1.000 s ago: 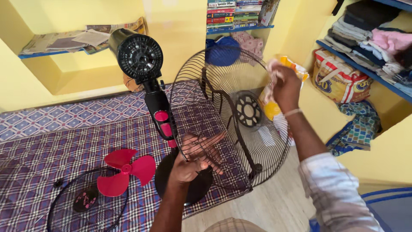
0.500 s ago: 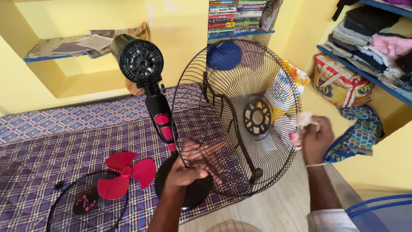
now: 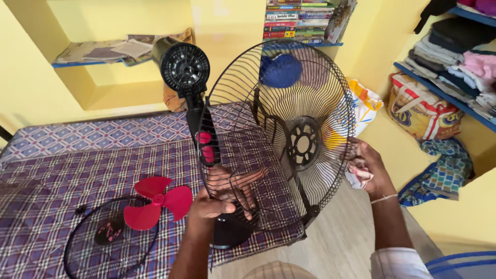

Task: The person wipes the fan stand and motor housing with a cloth, then attaches the front grill and secures it by tightening the central knob. The fan blades and rear grill remain on the bed.

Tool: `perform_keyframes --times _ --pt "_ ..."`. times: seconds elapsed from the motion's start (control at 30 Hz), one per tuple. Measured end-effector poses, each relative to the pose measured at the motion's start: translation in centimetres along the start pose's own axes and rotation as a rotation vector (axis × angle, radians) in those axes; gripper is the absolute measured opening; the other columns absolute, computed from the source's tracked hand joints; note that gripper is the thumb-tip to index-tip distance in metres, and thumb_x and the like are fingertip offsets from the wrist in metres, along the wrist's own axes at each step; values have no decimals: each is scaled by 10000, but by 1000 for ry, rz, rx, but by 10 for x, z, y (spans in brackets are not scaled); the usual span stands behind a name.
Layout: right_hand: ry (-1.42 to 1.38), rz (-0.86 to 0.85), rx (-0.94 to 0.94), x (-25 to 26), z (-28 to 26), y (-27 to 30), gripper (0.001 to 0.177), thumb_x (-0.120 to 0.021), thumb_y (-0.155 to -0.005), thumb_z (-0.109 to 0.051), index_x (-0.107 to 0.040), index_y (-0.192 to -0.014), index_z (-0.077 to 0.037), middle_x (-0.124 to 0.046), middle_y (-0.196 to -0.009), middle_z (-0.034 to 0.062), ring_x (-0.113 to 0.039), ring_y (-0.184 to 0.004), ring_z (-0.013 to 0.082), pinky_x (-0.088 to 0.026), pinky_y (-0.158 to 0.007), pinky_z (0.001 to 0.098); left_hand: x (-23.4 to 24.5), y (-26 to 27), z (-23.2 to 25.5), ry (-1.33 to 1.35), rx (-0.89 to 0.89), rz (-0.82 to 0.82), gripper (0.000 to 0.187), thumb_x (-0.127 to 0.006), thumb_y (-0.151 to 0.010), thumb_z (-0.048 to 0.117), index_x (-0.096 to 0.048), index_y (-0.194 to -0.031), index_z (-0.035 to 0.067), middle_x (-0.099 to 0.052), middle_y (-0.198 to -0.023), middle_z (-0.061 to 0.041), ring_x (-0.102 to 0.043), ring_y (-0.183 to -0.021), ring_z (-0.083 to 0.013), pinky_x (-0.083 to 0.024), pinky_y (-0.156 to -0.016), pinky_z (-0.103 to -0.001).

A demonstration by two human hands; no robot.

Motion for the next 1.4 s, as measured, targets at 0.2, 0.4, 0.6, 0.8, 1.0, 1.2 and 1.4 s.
perform_keyframes --times 0.2,0.4,0.6,0.8,1.0,1.2,1.4 --pt "-60 -169 3 21 28 -22 578 -641 -939 -514 -652 -1220 -10 -720 -897 56 -617 -590 66 -484 -444 190 -9 3 6 -138 151 -48 784 -762 -719 85 -498 -1441 -72 -541 -1357 -457 -730 -847 -389 -612 -679 -516" --pt "-221 -164 127 55 27 -8 393 -670 -1086 -435 -615 -1083 -46 -597 -811 -16 -423 -456 -16 -358 -387 161 26 10 21 -92 -43 105 594 -791 -849 46 -496 -1364 39 -638 -1299 -370 -728 -950 -356 -631 -722 -486" --pt "-366 -232 520 42 -67 86 232 -684 -1015 -180 -597 -1045 33 -621 -858 78 -541 -542 93 -458 -498 260 67 14 6 -276 -120 428 567 -727 -970 -9 -473 -1477 14 -546 -1492 -257 -638 -1101 -294 -537 -954 -450" --pt "-153 -152 644 -18 -146 197 183 -733 -875 40 -619 -997 115 -656 -832 194 -654 -542 233 -544 -507 381 65 -19 -46 -638 238 659 777 -549 -1000 365 -167 -1633 126 -188 -1712 -155 -460 -1430 -336 -515 -1044 -487" --pt "738 0 1001 -101 -133 248 330 -860 -692 4 -659 -952 42 -695 -755 120 -701 -626 241 -568 -582 355 17 -47 -71 -214 415 393 1115 -366 -864 812 -42 -1646 87 -61 -1722 -167 -420 -1444 -427 -509 -1014 -649" --pt "1225 -326 1334 -175 -82 272 320 -877 -632 -125 -723 -880 4 -663 -819 59 -620 -656 232 -493 -580 364 22 -34 -44 71 343 654 1158 -430 -818 863 -295 -1577 -1 -400 -1559 -260 -504 -1327 -493 -483 -950 -747" --pt "1316 -405 1586 -174 -38 259 161 -766 -801 -112 -716 -944 -56 -683 -963 73 -626 -763 216 -499 -649 356 27 -22 -9 48 204 591 772 -555 -885 459 -353 -1492 26 -512 -1429 -319 -627 -1159 -529 -557 -864 -714"
Point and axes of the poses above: each hand's wrist, its own y-axis away from the middle knuckle, its own x-axis out of the back of the hand, z = x × y, the point moved 8 cm from there along -y, towards the middle knuckle
